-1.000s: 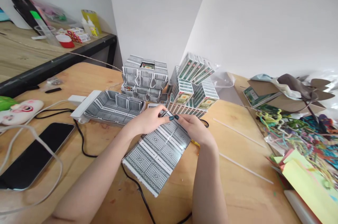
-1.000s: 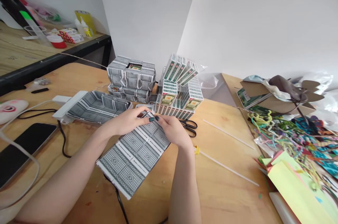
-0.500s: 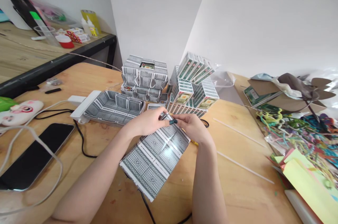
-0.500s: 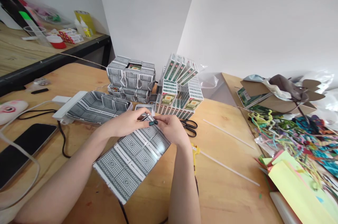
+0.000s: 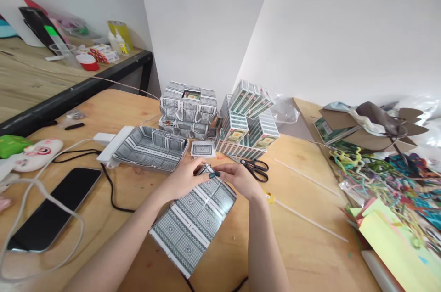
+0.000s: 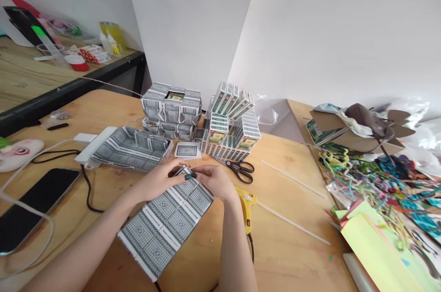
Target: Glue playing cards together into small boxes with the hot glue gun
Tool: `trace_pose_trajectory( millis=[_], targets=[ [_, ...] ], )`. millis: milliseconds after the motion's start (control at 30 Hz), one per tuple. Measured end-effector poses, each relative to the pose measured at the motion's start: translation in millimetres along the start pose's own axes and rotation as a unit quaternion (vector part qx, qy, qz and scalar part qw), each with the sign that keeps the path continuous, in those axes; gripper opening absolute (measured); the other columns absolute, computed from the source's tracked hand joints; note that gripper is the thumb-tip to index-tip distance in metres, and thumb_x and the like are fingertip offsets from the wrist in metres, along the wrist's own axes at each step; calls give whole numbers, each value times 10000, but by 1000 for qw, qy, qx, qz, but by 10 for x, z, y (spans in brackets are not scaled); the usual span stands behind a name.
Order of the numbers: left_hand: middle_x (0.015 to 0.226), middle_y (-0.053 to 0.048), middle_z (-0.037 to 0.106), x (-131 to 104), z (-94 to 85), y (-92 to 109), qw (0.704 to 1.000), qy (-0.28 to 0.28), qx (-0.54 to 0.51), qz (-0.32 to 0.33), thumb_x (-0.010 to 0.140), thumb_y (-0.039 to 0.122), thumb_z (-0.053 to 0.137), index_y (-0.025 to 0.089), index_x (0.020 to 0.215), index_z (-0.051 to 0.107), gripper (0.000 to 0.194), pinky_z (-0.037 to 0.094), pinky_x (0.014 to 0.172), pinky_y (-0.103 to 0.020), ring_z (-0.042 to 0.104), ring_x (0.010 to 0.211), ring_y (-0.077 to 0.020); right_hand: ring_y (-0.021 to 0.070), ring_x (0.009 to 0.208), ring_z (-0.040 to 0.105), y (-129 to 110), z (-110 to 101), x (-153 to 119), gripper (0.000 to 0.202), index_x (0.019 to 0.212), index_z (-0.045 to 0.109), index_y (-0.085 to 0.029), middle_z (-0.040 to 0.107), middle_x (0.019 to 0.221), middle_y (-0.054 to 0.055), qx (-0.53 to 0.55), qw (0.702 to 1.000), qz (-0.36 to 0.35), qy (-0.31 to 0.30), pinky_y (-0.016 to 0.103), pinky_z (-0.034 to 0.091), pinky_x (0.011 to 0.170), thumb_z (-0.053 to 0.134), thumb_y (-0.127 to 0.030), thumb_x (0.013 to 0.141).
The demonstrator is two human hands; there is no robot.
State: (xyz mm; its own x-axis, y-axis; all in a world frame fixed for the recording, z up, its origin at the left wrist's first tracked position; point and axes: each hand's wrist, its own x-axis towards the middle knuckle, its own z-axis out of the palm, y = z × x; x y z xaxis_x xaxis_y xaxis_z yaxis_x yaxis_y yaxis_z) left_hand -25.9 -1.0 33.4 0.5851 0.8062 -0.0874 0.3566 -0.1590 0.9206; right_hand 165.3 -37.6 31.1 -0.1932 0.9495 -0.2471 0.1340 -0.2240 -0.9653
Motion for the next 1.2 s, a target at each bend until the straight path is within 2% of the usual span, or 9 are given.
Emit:
trace_pose_trajectory(
  millis=[100,167,300,367,467,600,767,967,1200],
  targets=[
    [1104,-40,618,-119,113,-90,997,70,-5,-26,778,441,515,253,1074,542,352,398,913,-393,547,1039,-253,213,938,595,67,108,-43,340,1009,670,-213,675,1007,39,-31,999,-4,17,351,433,843,558,-416,761],
    [1129,-41,606,-187,208,-167,996,87,-16,-34,795,407,495,248,1089,529,335,399,931,-384,540,1067,-241,214,957,581,129,210,-77,337,1036,659,-214,673,1005,35,-58,998,-9,37,346,416,852,497,-396,803],
    [1135,-46,604,-270,388,-307,992,123,-17,-24,805,282,464,223,966,558,195,360,990,-381,511,1126,-223,207,809,588,250,379,-123,311,941,689,-216,687,836,22,-120,991,-4,53,320,426,741,436,-357,829],
    [1082,-52,622,-290,436,-342,992,116,-29,-29,818,269,440,214,956,552,186,391,963,-367,540,1087,-212,193,723,573,287,403,-134,313,872,699,-204,673,753,16,-143,988,-1,57,298,419,674,429,-356,830],
    [1057,-61,624,-304,455,-360,992,115,-36,-43,819,268,445,204,979,536,195,416,931,-368,566,1036,-210,166,658,549,321,361,-139,321,822,697,-185,656,707,4,-130,990,5,47,268,406,627,433,-368,827],
    [1075,-68,606,-293,471,-405,987,134,-77,-49,795,258,493,190,1020,495,236,405,951,-365,561,1041,-192,162,675,559,356,243,-110,344,914,690,-164,674,771,12,-87,995,51,22,264,417,630,475,-408,801],
    [1040,-67,611,-291,502,-475,973,170,-149,-47,746,232,551,184,891,442,188,445,909,-348,589,1007,-176,181,792,596,344,137,-41,400,1024,666,-152,685,903,40,-47,993,102,-43,288,442,727,530,-427,768],
    [998,-34,623,-327,460,-423,984,179,12,4,785,229,528,198,898,540,118,448,881,-355,581,983,-182,191,838,608,301,108,39,343,1007,680,-177,690,923,29,-93,987,118,-54,300,463,765,557,-380,759],
    [986,-59,561,-338,457,-311,959,200,173,104,835,203,485,188,874,605,127,466,829,-328,561,925,-171,159,810,622,359,103,154,285,953,687,-135,684,888,46,-33,991,124,-45,288,496,763,469,-225,792]
  ],
)
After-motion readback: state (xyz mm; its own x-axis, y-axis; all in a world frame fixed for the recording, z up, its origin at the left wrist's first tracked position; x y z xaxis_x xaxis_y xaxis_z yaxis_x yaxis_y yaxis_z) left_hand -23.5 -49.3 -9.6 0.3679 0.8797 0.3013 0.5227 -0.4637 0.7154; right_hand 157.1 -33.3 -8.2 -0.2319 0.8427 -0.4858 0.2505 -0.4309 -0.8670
